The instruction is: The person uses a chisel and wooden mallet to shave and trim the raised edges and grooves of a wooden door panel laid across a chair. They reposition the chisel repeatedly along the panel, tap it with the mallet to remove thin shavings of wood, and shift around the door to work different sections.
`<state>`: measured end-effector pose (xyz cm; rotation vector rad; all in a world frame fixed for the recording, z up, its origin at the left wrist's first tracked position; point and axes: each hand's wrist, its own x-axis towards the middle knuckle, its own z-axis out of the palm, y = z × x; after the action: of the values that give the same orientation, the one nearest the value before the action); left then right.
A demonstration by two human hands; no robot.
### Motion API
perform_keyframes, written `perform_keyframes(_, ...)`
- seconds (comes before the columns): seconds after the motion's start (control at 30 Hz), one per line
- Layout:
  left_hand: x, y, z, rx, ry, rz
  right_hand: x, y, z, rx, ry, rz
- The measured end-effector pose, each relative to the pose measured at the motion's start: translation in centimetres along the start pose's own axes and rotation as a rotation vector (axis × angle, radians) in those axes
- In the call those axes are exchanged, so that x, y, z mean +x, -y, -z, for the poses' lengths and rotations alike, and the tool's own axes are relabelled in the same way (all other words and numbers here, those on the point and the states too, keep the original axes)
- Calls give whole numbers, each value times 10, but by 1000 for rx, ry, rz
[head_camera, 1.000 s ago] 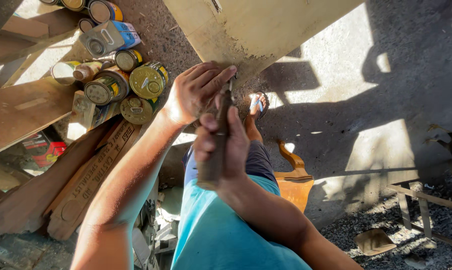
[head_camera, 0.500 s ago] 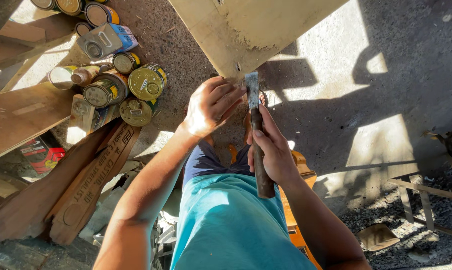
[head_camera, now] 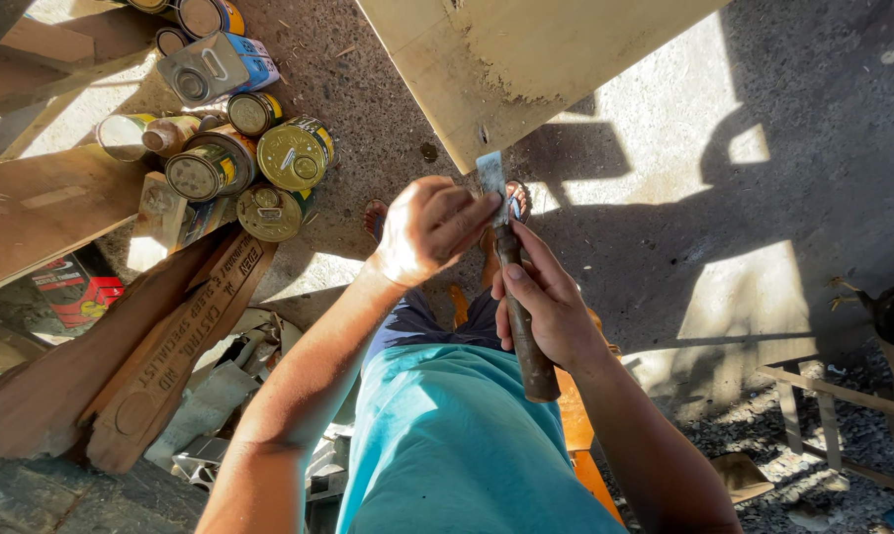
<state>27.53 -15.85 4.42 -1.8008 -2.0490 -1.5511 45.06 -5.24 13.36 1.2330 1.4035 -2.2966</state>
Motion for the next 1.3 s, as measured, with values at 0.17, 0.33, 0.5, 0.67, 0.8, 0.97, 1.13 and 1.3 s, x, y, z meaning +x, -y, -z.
perform_keyframes(0.17,4,-11,-2,14,21,29,-1,12,5,-35,-37,-33)
perform_keyframes(0.33,10,-7,-9,-1,-45,22,2,22,-1,-71,-56,-22)
perform_keyframes(0.5,6,-4,-10,-13,-48,64,6,28,-10,-46,-61,-37)
perform_keyframes(0.67,2,-4,-11,-55,-50,90,5,41,-22,-54,-87,-70)
perform_keyframes(0.8,3,1,-9,-27,-28,138,11,48,-35,34,-123,-117)
perform_keyframes(0.97,5,6,-7,30,-17,103,21,36,-37,-136,-136,-39)
perform_keyframes(1.13,10,-3,-13,49,-67,103,24,39,-6,-340,-62,-38)
perform_keyframes(1.3,15,-19,-40,142,-126,271,49,110,39,-732,138,-288)
